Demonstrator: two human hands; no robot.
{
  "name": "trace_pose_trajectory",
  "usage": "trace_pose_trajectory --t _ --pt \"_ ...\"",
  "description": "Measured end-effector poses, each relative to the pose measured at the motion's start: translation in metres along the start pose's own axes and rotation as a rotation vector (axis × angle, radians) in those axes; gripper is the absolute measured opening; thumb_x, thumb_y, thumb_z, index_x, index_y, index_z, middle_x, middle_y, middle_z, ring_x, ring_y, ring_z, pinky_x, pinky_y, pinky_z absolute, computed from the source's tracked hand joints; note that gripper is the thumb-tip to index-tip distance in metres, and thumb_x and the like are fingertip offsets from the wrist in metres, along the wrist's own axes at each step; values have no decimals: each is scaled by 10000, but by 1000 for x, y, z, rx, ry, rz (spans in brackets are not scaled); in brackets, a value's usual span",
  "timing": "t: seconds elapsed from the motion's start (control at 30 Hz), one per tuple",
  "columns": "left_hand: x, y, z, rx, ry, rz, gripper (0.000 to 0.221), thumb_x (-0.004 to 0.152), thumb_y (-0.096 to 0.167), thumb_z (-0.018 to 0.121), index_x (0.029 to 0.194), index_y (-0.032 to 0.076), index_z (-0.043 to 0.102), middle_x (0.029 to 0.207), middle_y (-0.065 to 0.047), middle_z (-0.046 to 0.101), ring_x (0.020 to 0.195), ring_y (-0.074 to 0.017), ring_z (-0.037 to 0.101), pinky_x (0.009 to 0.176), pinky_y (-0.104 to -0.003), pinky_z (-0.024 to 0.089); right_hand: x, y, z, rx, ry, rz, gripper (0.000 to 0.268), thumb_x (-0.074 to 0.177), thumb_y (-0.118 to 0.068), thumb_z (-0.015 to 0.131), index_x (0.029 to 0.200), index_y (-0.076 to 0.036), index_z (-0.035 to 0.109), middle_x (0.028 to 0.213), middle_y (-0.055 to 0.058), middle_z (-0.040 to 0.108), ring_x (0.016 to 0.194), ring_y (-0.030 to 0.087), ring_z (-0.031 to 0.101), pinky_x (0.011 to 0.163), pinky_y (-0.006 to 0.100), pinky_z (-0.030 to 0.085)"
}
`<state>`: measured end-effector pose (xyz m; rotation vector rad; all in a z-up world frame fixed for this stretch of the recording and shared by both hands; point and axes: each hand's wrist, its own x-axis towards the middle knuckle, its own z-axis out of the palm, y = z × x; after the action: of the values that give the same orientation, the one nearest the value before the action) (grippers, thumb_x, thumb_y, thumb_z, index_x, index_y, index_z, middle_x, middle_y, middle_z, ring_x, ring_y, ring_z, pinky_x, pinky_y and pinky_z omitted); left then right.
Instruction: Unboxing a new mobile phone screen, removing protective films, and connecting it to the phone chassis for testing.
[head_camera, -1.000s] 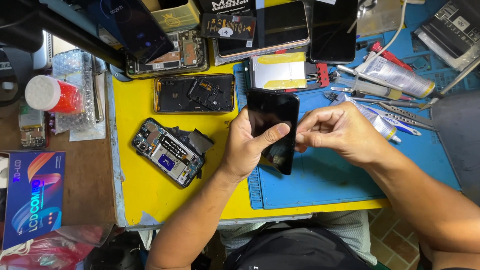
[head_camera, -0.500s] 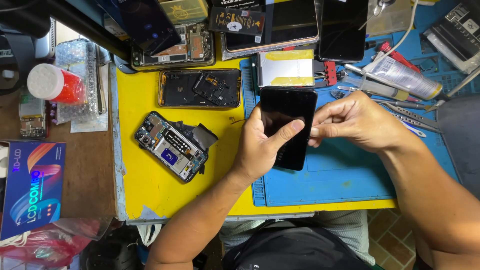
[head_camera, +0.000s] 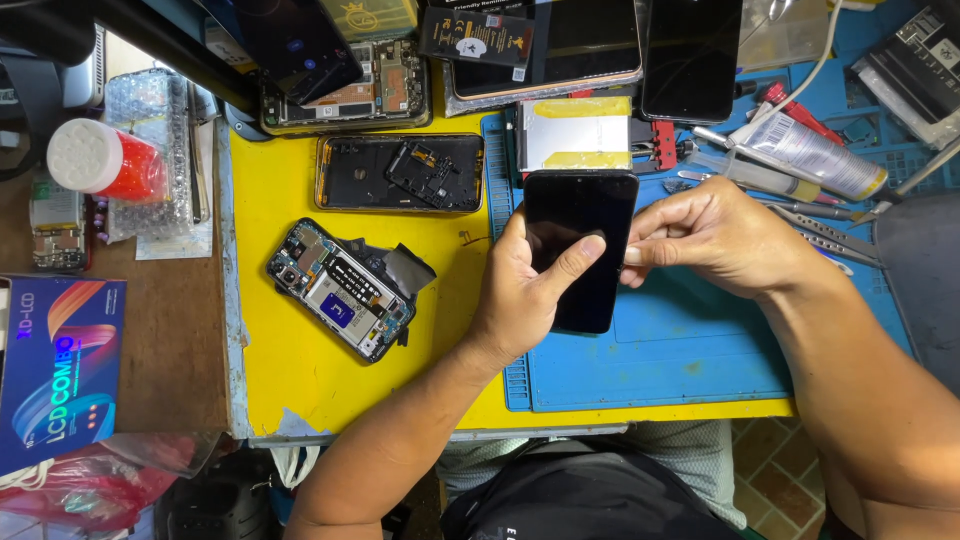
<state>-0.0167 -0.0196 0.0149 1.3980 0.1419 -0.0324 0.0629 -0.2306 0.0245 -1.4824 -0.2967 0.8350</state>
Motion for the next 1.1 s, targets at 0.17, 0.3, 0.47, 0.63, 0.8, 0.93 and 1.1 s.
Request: trace_pose_trajectory --t 0.17,0.3,0.47,0.63,0.8,0.93,1.1 --pt "2 5 0 -226 7 -34 320 935 180 696 1209 45 600 1150 -100 711 1068 -182 667 1001 -315 541 0 -1 5 5 27 -35 138 890 -50 725 972 57 755 814 183 779 728 257 760 742 344 646" --pt "4 11 -5 -470 -69 -10 366 1047 196 559 1359 5 569 1375 -150 625 1325 -230 554 1207 -363 412 0 1 11 64 16 -100 241 997 -160 607 1085 43 702 843 156 734 742 276 743 759 397 659" --pt "15 -24 -13 -553 -59 32 282 1067 142 537 1272 -37 609 1411 -203 580 1407 -233 493 1295 -357 315 1 9 24 -8 116 -176 261 857 -18 778 1082 -42 649 924 47 688 818 137 683 748 258 609" --pt "18 -2 -19 -594 -198 34 403 1101 189 516 1431 -40 543 1516 -208 537 1456 -254 476 1297 -348 338 1 10 25 2 226 -211 283 827 22 792 1080 -8 670 1000 80 731 885 151 716 835 257 630" --pt "17 7 -21 -504 -216 -68 301 1071 302 501 852 155 645 806 36 603 744 -77 520 683 -235 415 0 9 23 90 261 -290 303 831 24 781 1099 -6 641 1036 111 733 946 180 739 875 282 656" --pt "16 5 -21 -467 -212 -74 332 1072 309 469 777 185 555 747 52 503 707 -84 464 659 -234 391 0 12 22 127 272 -287 305 836 32 778 1099 -27 633 1041 93 734 953 165 738 882 272 649" --pt "17 1 -21 -476 -186 -93 314 1072 306 503 822 154 617 773 33 578 719 -87 543 652 -216 459 0 11 22 103 275 -285 295 839 14 787 1091 -35 642 1010 81 734 907 148 732 826 253 643"
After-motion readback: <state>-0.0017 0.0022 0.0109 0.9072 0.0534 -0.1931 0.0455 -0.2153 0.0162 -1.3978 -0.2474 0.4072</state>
